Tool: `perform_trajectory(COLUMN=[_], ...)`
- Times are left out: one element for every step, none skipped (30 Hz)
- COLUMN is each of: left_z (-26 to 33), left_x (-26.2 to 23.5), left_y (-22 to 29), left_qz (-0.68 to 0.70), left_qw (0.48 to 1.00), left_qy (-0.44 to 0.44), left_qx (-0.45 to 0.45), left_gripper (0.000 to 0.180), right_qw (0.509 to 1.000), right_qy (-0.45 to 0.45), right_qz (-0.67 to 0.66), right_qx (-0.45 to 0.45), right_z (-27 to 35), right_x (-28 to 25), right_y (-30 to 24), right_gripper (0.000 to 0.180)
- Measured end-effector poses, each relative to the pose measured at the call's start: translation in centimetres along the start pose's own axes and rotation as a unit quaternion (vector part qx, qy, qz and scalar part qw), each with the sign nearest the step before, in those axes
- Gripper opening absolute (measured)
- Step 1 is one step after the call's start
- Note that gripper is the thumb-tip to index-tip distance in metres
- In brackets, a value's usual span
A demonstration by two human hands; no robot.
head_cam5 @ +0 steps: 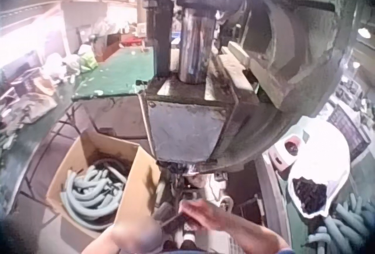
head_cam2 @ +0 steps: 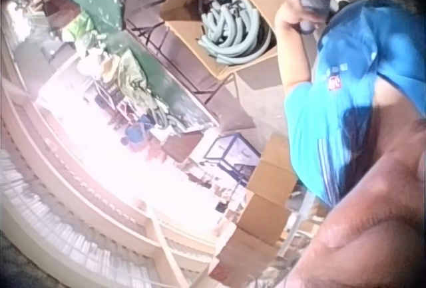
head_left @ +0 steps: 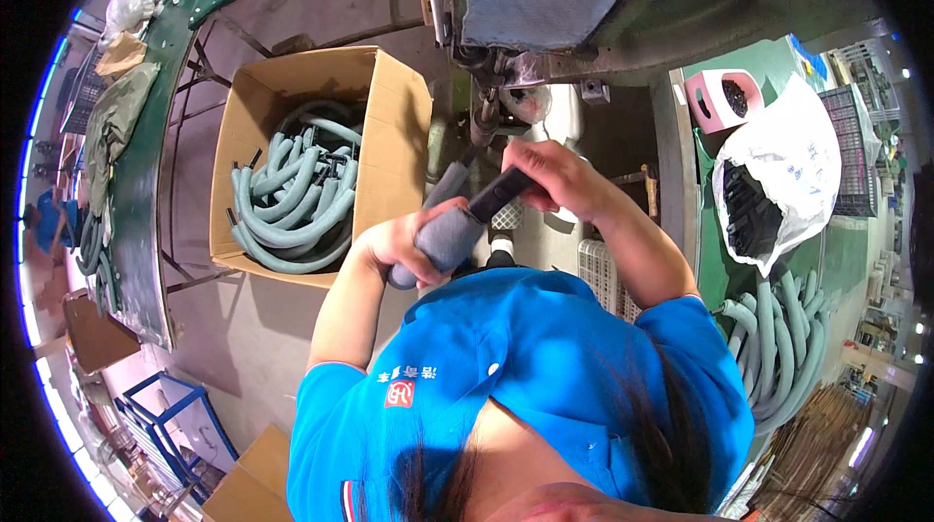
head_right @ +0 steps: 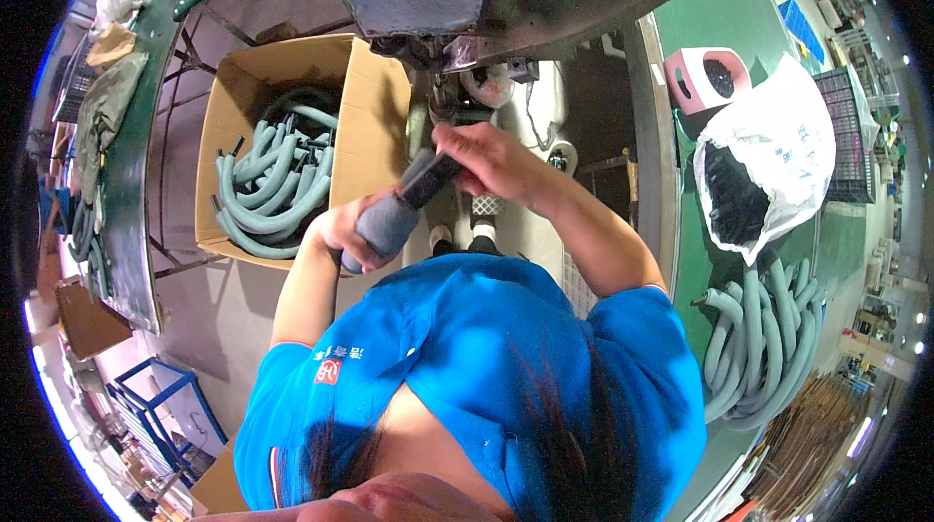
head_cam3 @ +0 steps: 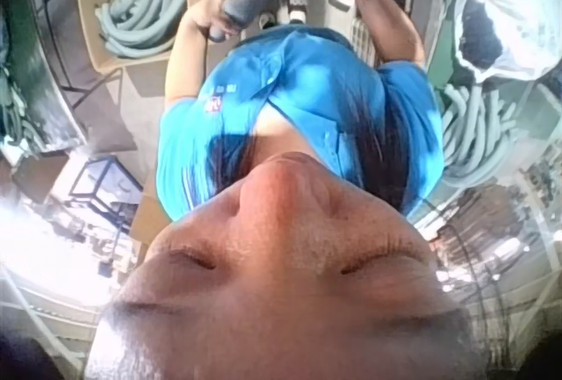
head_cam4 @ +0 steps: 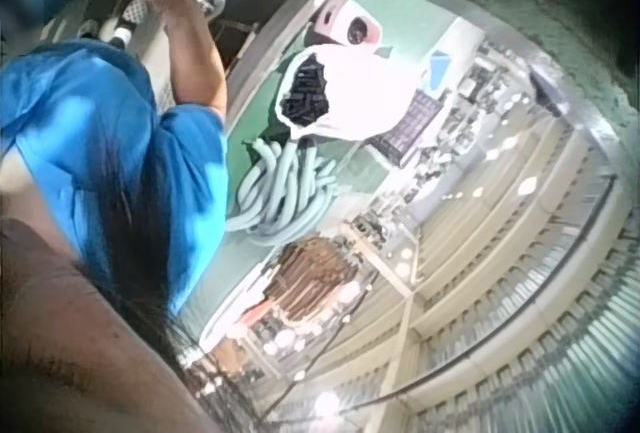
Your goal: The person repeatedly picks up gray foam tubes and black plastic end caps, inserts the caps into the tube ends, and places the assembled units into a cardboard box. The process is repeated continuously throughout the clip.
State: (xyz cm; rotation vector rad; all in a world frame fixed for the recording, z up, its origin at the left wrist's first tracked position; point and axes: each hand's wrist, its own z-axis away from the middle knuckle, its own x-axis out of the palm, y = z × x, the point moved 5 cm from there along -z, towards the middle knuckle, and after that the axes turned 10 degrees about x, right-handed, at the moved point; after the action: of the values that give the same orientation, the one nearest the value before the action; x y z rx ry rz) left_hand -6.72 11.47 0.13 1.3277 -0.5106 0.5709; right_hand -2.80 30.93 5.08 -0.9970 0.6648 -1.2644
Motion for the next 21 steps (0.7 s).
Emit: perform_trajectory(left_z=[0.0, -0.1, -0.2, -0.4, -0.2, -0.1, -0.2, -0.3, -0.2, 0.0, 0.0, 0.0, -0.2, -0.3, -0.4, -0.7, -1.0, -1.2, -1.3, -1.9, -2.5], left_x=[1.0, 2.4, 4.0, 5.2, 5.4, 5.6, 5.6, 5.8, 5.8, 5.7, 5.6, 5.5, 5.3, 5.1, 4.8, 4.5, 4.1, 3.0, 2.5, 0.8, -0.7], left_y=[0.9, 1.2, 1.3, 0.3, -0.5, -1.3, -1.3, -1.1, -1.3, -1.6, -1.8, -1.8, -1.9, -1.9, -1.8, -1.3, -0.9, -1.4, -1.3, -1.7, -1.8], left_qz=[-0.091, -0.206, -0.317, -0.256, -0.193, -0.128, -0.073, -0.073, -0.071, -0.070, -0.069, -0.061, -0.052, -0.043, -0.048, -0.058, -0.067, -0.037, 0.070, 0.068, 0.065], left_qw=[0.996, 0.977, 0.937, 0.956, 0.972, 0.983, 0.989, 0.989, 0.990, 0.990, 0.991, 0.991, 0.992, 0.993, 0.993, 0.992, 0.992, 0.996, 0.996, 0.997, 0.997], left_qy=[0.001, -0.025, -0.050, -0.055, -0.042, -0.028, -0.018, -0.006, -0.005, -0.003, 0.000, 0.004, 0.006, 0.008, 0.017, 0.022, 0.026, 0.027, 0.036, 0.029, 0.023], left_qx=[-0.027, 0.055, 0.136, 0.129, 0.128, 0.126, 0.129, 0.132, 0.126, 0.121, 0.116, 0.116, 0.114, 0.111, 0.108, 0.107, 0.106, 0.079, 0.039, 0.032, 0.027], left_gripper=[0.080, 0.078, 0.076, 0.072, 0.071, 0.069, 0.068, 0.066, 0.067, 0.068, 0.068, 0.069, 0.070, 0.072, 0.073, 0.074, 0.076, 0.079, 0.078, 0.078, 0.078], right_qw=[0.999, 0.996, 0.995, 0.991, 0.985, 0.989, 0.981, 0.982, 0.983, 0.982, 0.981, 0.980, 0.981, 0.982, 0.983, 0.983, 0.983, 0.983, 0.984, 0.983, 0.982], right_qy=[0.043, 0.067, 0.005, 0.023, 0.042, 0.053, 0.083, 0.094, 0.105, 0.111, 0.117, 0.123, 0.126, 0.129, 0.132, 0.138, 0.144, 0.151, 0.167, 0.177, 0.186], right_qz=[-0.028, -0.029, 0.044, 0.065, 0.090, 0.086, 0.090, 0.079, 0.069, 0.064, 0.058, 0.053, 0.049, 0.044, 0.039, 0.046, 0.053, 0.060, 0.029, 0.030, 0.032], right_qx=[-0.010, -0.058, -0.091, -0.117, -0.144, -0.110, -0.148, -0.141, -0.134, -0.138, -0.143, -0.147, -0.140, -0.132, -0.125, -0.111, -0.097, -0.083, -0.057, -0.042, -0.029], right_z=[1.1, 2.0, 2.4, 3.1, 3.7, 3.9, 3.5, 3.5, 3.6, 3.5, 3.4, 3.3, 3.2, 3.1, 2.9, 2.6, 1.9, 1.2, 0.1, -1.2, -2.6], right_x=[1.2, 2.1, 2.1, 2.6, 3.1, 3.4, 3.2, 3.3, 3.5, 3.5, 3.5, 3.4, 3.4, 3.3, 3.1, 2.7, 2.0, 1.4, 0.8, -0.2, -1.4], right_y=[-0.8, -1.6, -2.1, -2.5, -3.0, -3.0, -3.2, -2.6, -2.0, -1.7, -1.4, -1.4, -1.2, -1.1, -1.0, -0.8, -0.2, 0.3, 0.9, 1.9, 2.8], right_gripper=[0.039, 0.039, 0.036, 0.036, 0.036, 0.037, 0.037, 0.037, 0.037, 0.037, 0.037, 0.037, 0.037, 0.037, 0.037, 0.038, 0.038, 0.038, 0.041, 0.043, 0.044])
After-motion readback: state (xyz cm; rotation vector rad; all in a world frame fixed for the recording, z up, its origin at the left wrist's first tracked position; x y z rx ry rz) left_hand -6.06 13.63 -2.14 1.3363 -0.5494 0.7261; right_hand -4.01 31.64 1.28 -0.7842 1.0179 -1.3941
